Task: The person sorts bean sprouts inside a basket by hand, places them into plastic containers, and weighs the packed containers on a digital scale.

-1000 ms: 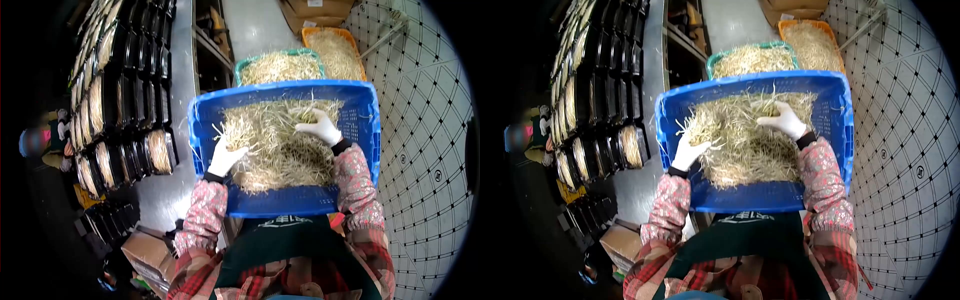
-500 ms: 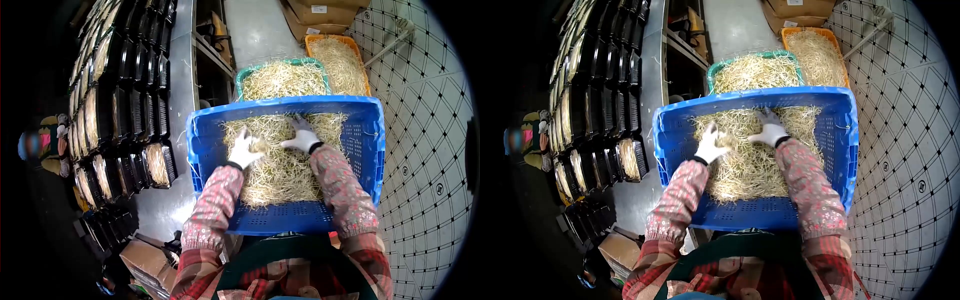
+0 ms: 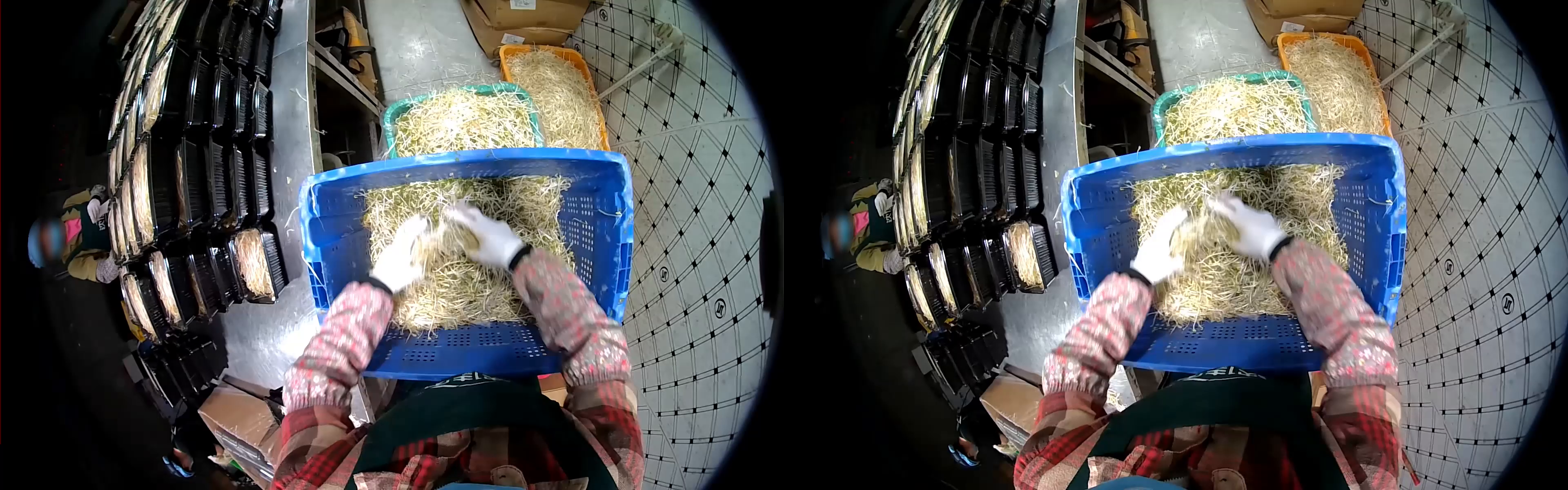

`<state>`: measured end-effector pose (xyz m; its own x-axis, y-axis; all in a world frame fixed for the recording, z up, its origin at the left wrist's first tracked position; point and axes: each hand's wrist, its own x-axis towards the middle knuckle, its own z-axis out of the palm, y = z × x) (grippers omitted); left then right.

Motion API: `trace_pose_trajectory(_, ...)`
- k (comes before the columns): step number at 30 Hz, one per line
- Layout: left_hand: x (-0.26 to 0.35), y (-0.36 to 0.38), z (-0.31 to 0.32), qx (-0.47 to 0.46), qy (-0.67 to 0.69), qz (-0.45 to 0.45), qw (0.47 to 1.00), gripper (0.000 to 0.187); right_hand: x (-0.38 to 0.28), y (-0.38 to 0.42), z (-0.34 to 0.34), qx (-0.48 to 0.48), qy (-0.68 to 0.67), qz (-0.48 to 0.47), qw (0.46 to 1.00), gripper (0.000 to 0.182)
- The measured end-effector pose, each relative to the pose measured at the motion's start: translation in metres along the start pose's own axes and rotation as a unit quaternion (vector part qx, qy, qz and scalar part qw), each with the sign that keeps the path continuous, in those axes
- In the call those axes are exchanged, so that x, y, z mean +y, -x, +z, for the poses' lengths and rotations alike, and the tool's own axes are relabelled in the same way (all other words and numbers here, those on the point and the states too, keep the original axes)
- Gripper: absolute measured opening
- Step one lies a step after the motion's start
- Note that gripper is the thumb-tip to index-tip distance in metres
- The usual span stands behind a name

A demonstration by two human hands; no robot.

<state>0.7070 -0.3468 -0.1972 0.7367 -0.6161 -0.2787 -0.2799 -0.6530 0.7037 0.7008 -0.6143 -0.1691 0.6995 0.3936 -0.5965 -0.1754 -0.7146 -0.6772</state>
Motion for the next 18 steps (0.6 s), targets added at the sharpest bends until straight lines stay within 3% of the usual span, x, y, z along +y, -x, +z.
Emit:
trace_pose_trajectory(1, -0.008, -0.023, 0.0, 0.016, 0.003, -0.01, 1.0, 0.099, 0.001, -0.023, -0.011, -0.034, -0.023, 0.031, 0.999, 0.103)
trace_pose_trajectory(2, -0.015, -0.046, -0.001, 0.032, 0.006, -0.019, 0.999, 0.115, 0.021, -0.052, 0.001, 0.032, -0.024, -0.032, 0.999, 0.112)
trace_pose_trajectory(3, -0.026, -0.063, 0.005, 0.029, 0.05, -0.076, 0.995, 0.12, 0.031, -0.077, 0.01, 0.051, 0.012, -0.023, 0.998, 0.126)
trace_pose_trajectory(5, -0.023, -0.064, 0.022, 0.005, 0.084, -0.138, 0.987, 0.094, 0.035, -0.08, 0.035, 0.082, -0.001, -0.01, 0.997, 0.122)
trace_pose_trajectory(6, 0.04, -0.055, 0.002, -0.051, 0.025, -0.14, 0.989, 0.056, 0.006, -0.052, 0.031, 0.058, -0.045, 0.031, 0.997, 0.108)
trace_pose_trajectory(7, 0.053, -0.032, 0.01, -0.055, 0.047, -0.158, 0.985, 0.033, 0.003, -0.023, 0.052, 0.087, -0.017, 0.02, 0.996, 0.088)
trace_pose_trajectory(8, 0.028, 0.003, 0.04, -0.005, -0.031, -0.06, 0.998, 0.036, 0.019, 0.002, 0.085, 0.128, -0.009, -0.028, 0.991, 0.074)
trace_pose_trajectory(10, 0.041, 0.067, 0.036, -0.136, -0.115, 0.056, 0.982, 0.047, 0.032, 0.059, 0.106, 0.023, 0.079, -0.104, 0.991, 0.063)
trace_pose_trajectory(11, 0.032, 0.087, 0.046, -0.153, -0.126, 0.111, 0.974, 0.053, 0.037, 0.077, 0.105, -0.041, 0.135, -0.129, 0.982, 0.062)
trace_pose_trajectory(13, 0.03, 0.085, 0.043, -0.198, -0.148, 0.148, 0.958, 0.055, 0.055, 0.073, 0.091, -0.052, 0.139, -0.137, 0.979, 0.062)
trace_pose_trajectory(15, 0.007, 0.042, 0.042, -0.103, -0.096, 0.14, 0.98, 0.066, 0.082, 0.03, 0.074, 0.118, 0.171, -0.253, 0.945, 0.071)
trace_pose_trajectory(17, 0.019, -0.012, 0.018, -0.12, -0.004, -0.019, 0.993, 0.092, 0.04, 0.01, 0.01, 0.014, 0.128, -0.003, 0.992, 0.09)
trace_pose_trajectory(18, 0.026, -0.038, 0.013, -0.1, -0.017, -0.065, 0.993, 0.099, 0.06, -0.015, 0.008, 0.074, 0.106, 0.009, 0.992, 0.097)
